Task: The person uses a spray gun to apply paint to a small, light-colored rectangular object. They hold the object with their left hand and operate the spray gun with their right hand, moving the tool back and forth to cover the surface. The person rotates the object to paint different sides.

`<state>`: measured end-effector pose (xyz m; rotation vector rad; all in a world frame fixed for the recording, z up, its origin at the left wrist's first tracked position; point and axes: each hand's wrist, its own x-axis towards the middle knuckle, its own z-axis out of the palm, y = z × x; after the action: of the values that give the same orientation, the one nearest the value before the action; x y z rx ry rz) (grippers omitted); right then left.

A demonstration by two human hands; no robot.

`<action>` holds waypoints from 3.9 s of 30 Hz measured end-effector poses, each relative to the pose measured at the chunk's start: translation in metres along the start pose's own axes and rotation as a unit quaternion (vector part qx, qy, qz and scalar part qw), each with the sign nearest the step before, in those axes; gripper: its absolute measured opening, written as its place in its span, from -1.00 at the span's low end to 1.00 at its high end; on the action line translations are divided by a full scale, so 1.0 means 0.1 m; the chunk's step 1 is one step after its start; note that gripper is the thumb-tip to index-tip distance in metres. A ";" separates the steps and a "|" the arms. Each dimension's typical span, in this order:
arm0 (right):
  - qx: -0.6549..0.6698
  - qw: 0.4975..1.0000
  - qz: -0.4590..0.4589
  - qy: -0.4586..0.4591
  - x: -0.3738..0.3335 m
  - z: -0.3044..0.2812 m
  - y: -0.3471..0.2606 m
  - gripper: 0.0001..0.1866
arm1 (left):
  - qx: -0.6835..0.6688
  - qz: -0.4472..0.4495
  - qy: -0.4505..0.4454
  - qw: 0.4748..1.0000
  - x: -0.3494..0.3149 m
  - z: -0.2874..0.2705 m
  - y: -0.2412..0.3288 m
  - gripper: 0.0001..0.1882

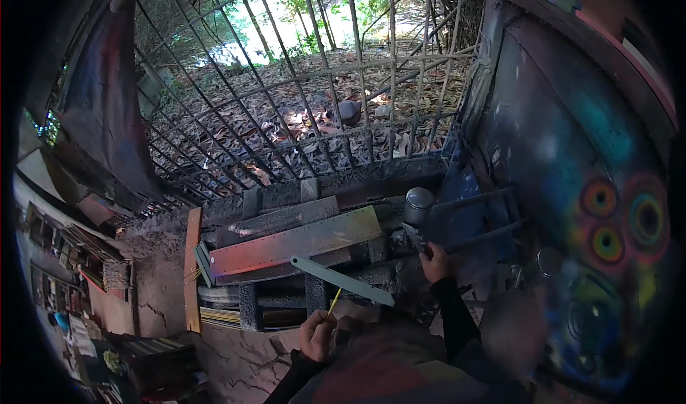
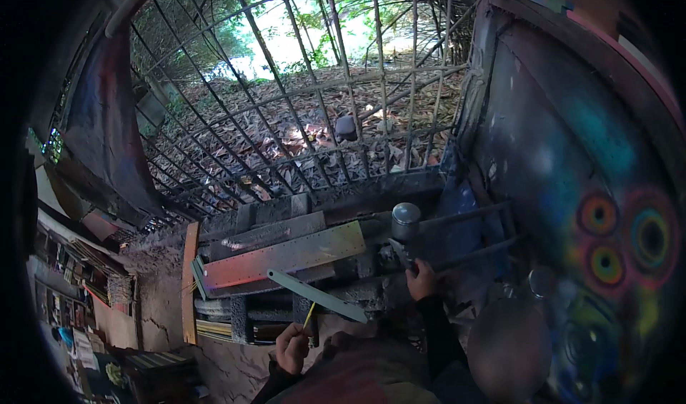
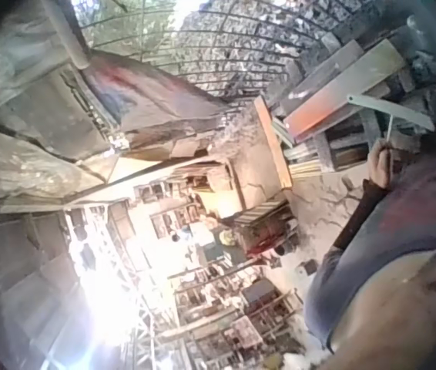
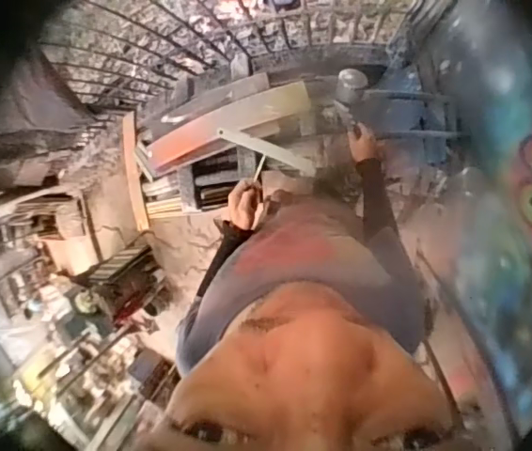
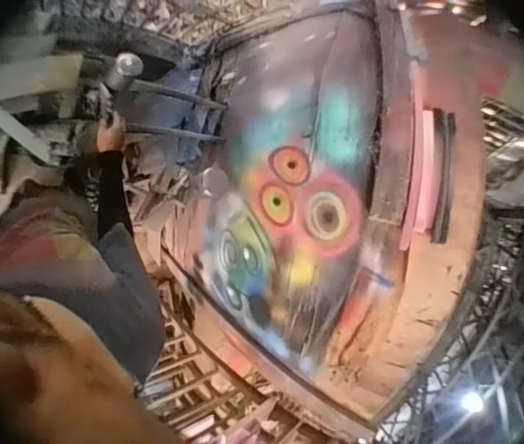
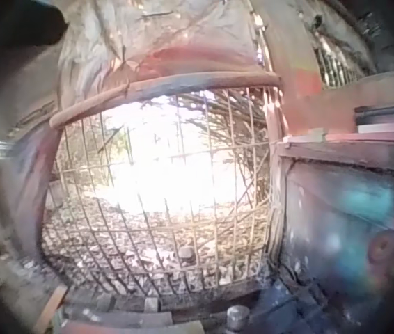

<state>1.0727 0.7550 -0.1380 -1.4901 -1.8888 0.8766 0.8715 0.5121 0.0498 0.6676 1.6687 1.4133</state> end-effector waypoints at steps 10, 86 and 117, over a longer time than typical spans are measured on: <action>-0.025 0.999 -0.017 -0.010 0.17 0.12 0.06 -0.57 | 0.005 -0.007 0.014 1.000 -0.03 -0.05 0.00 -0.85; 0.183 0.946 0.136 0.231 -1.34 -1.00 -2.61 -0.63 | -0.305 -0.036 -0.427 0.850 0.55 -0.78 -0.08 -0.93; 0.209 0.957 0.107 0.172 -1.72 -0.51 -2.85 -0.67 | -0.261 0.044 -0.422 0.867 0.31 -0.57 0.08 -0.79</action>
<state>0.9775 0.5475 0.1104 -1.4804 -1.2178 0.9679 0.8067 0.5091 0.0508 0.8702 0.5428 1.2710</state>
